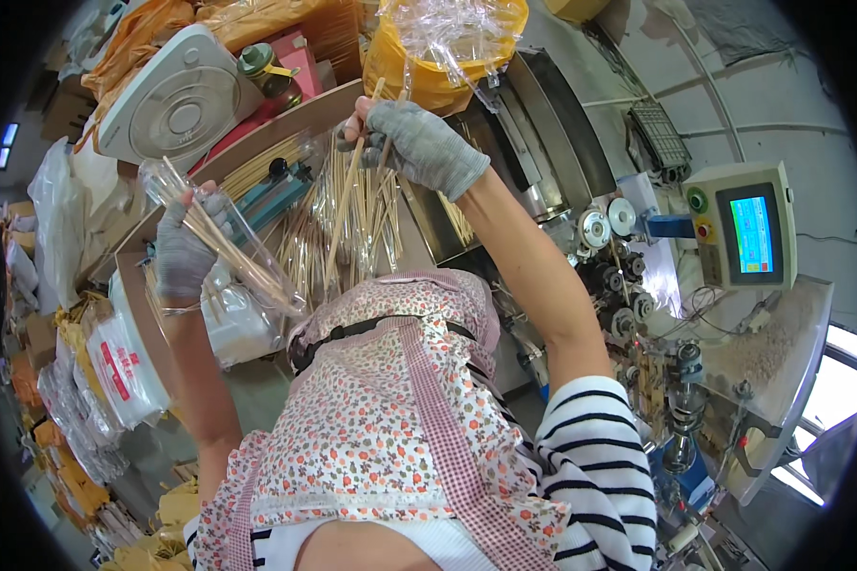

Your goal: Sorting and placing bundles of thin wooden sticks into a packaging machine.

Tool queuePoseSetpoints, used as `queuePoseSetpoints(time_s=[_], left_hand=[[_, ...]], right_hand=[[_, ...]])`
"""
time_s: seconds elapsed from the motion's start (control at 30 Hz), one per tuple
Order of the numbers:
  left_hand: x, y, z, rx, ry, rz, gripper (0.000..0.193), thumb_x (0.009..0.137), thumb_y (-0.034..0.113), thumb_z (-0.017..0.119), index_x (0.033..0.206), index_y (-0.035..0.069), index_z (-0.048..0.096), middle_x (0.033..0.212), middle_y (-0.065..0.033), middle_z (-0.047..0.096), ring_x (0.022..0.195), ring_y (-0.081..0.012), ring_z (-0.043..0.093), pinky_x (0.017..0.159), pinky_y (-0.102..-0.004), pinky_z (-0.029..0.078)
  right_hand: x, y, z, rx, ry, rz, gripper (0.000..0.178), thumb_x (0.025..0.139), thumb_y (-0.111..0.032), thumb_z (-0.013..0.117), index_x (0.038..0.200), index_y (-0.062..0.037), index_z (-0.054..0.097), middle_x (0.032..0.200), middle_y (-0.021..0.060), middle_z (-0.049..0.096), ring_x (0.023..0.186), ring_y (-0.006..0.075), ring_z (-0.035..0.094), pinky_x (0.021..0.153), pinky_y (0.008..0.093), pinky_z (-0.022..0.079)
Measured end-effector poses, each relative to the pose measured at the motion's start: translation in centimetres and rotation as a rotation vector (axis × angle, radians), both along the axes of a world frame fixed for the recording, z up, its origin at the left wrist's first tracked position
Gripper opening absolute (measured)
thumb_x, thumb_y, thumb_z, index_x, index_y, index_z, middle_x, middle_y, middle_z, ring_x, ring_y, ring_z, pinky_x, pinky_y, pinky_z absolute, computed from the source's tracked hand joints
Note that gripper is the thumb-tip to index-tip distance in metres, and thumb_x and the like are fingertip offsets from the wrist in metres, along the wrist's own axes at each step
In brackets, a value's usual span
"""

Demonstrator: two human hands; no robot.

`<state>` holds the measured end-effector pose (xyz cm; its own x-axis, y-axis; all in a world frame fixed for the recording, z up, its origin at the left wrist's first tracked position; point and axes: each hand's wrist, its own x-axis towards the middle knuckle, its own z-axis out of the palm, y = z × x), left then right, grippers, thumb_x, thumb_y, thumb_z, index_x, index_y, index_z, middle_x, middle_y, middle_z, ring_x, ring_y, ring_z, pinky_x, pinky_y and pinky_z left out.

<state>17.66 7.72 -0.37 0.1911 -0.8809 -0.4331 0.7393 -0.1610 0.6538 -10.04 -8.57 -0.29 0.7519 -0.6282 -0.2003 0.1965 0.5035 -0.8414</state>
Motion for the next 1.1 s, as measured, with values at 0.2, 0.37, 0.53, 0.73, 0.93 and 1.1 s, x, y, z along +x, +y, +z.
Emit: queuePoseSetpoints(time_s=[0.2, 0.37, 0.53, 0.73, 0.93, 1.1], left_hand=[[-2.4, -1.3, 0.6, 0.064, -0.279, 0.004, 0.027, 0.089, 0.024, 0.056, 0.105, 0.003, 0.057, 0.079, -0.0004, 0.055, 0.070, -0.0082, 0.053, 0.062, -0.0217, 0.045], [-2.6, -2.7, -0.3, 0.035, -0.300, -0.089, 0.025, 0.088, 0.023, 0.058, 0.104, 0.004, 0.059, 0.079, 0.0022, 0.052, 0.061, -0.0028, 0.046, 0.052, -0.0176, 0.040], [-2.7, -3.1, -0.5, 0.038, -0.261, -0.107, 0.021, 0.088, 0.020, 0.058, 0.101, 0.004, 0.061, 0.077, 0.0035, 0.049, 0.057, -0.0029, 0.040, 0.048, -0.0170, 0.036], [-2.4, -3.2, -1.1, 0.053, -0.267, -0.119, 0.021, 0.088, 0.019, 0.057, 0.101, 0.003, 0.060, 0.076, 0.0039, 0.048, 0.057, -0.0031, 0.040, 0.048, -0.0169, 0.036], [-2.6, -3.1, -2.4, 0.000, -0.153, -0.123, 0.023, 0.088, 0.019, 0.057, 0.103, 0.002, 0.060, 0.077, 0.0032, 0.052, 0.056, -0.0044, 0.044, 0.049, -0.0172, 0.039], [-6.7, -4.0, -1.5, 0.044, -0.281, -0.274, 0.034, 0.090, 0.023, 0.054, 0.115, 0.001, 0.053, 0.085, -0.0007, 0.057, 0.060, -0.0081, 0.050, 0.056, -0.0212, 0.044]], right_hand=[[-0.1, -0.6, -1.6, 0.166, -0.189, 0.038, 0.026, 0.092, -0.026, 0.050, 0.099, -0.0009, 0.054, 0.089, 0.0075, 0.057, 0.080, 0.0171, 0.058, 0.076, 0.0311, 0.051], [-0.1, -2.0, -1.8, 0.225, -0.292, 0.040, 0.024, 0.091, -0.022, 0.051, 0.102, -0.0007, 0.051, 0.094, 0.0087, 0.052, 0.081, 0.0166, 0.053, 0.078, 0.0334, 0.050], [0.1, -2.4, -1.6, 0.208, -0.262, 0.057, 0.027, 0.094, -0.022, 0.045, 0.105, 0.0024, 0.050, 0.094, 0.0109, 0.055, 0.081, 0.0181, 0.059, 0.079, 0.0339, 0.055], [0.4, -2.3, -2.2, 0.202, -0.174, -0.012, 0.031, 0.094, -0.022, 0.043, 0.108, 0.0048, 0.050, 0.090, 0.0111, 0.056, 0.076, 0.0165, 0.059, 0.076, 0.0324, 0.055], [1.2, -0.8, -2.2, -0.099, 0.103, 0.050, 0.031, 0.090, -0.026, 0.053, 0.107, -0.0008, 0.053, 0.087, 0.0052, 0.058, 0.062, 0.0061, 0.048, 0.058, 0.0182, 0.044], [5.3, 5.9, -2.0, -0.665, 0.301, 0.047, 0.044, 0.078, -0.020, 0.069, 0.114, -0.0019, 0.054, 0.084, 0.0005, 0.058, 0.071, 0.0070, 0.050, 0.068, 0.0228, 0.044]])
